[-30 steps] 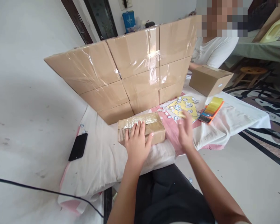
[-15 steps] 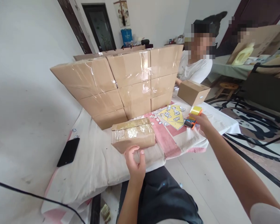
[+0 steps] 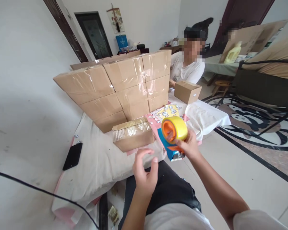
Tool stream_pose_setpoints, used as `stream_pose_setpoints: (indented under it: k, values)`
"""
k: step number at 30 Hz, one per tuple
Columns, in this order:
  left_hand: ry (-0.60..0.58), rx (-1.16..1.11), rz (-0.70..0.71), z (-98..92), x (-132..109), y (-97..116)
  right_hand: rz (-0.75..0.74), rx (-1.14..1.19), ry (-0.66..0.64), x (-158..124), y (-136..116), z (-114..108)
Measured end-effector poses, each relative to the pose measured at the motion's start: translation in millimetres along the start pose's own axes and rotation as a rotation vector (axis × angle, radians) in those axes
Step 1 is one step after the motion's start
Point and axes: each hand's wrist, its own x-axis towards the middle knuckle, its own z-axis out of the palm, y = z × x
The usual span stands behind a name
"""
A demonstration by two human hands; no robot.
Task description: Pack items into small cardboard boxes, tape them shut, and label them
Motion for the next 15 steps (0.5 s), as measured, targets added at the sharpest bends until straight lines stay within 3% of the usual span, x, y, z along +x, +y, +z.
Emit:
stream_pose_setpoints:
  k: [3,6,10,15]
  values:
    - [-0.109,0.108,-0.057,-6.7,5.6,10.1,-0.035,0.057,-0.194,-35.3,-31.0,28.9]
    - [-0.193,0.061,-0.144,-24.8,15.2,11.1,0.013,0.142,-0.398,-52.1,-44.1,44.0]
    - [-0.416,-0.122,-0.33,-49.6,21.3,10.2,0.124,0.237,-0.685,-58.8,-38.6,50.3]
    - [-0.402,-0.261,-0.417,-56.5,14.1,1.9,0.198,0.351,-0.803,-57.7,-31.3,56.8]
